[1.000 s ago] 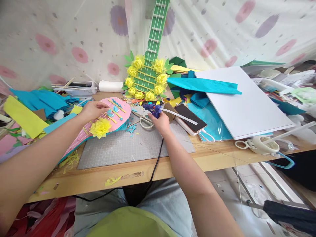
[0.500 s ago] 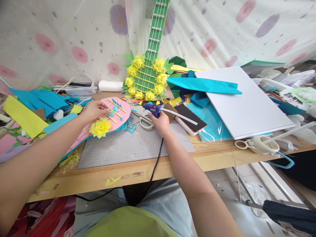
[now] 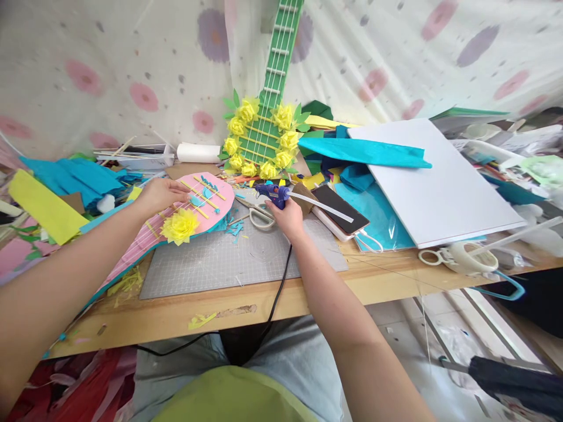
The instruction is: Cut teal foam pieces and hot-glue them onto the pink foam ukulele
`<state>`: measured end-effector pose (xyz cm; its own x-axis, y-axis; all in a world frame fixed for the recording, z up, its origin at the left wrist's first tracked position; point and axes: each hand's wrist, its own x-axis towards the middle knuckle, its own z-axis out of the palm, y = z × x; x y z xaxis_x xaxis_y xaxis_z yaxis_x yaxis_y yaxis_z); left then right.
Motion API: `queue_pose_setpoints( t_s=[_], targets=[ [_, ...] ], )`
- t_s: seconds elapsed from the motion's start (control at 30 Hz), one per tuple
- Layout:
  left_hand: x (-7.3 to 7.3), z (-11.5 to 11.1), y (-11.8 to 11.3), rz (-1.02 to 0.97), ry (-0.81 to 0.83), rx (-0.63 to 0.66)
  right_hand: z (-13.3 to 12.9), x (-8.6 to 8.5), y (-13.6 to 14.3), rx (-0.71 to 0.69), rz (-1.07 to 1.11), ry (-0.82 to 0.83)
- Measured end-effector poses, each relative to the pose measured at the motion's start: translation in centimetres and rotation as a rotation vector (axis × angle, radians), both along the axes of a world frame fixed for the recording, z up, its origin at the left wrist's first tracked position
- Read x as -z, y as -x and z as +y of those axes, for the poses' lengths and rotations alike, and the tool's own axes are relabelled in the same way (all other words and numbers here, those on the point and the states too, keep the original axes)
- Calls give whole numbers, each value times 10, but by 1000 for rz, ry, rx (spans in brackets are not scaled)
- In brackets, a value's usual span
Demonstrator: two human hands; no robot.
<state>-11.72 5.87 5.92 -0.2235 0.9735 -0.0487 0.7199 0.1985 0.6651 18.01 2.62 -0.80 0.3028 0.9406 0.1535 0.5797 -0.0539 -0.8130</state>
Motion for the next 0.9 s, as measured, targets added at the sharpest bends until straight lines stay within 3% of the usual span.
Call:
queue_pose_setpoints(
  t_s=[0.17,0.53,0.77,0.9],
  targets=[
    [-3,-3,-5,161,12,13,1,1,-1,4,-5,-11],
    [-9,-3,5,74,2,11,0,-1,-1,8,-22,3],
    [-15,-11,4,166,-37,-29,-1,-3,-1,20,0,7],
    [-10,-6,9,26,-52,-63,-1,-3,-1,15,22,-9]
  ],
)
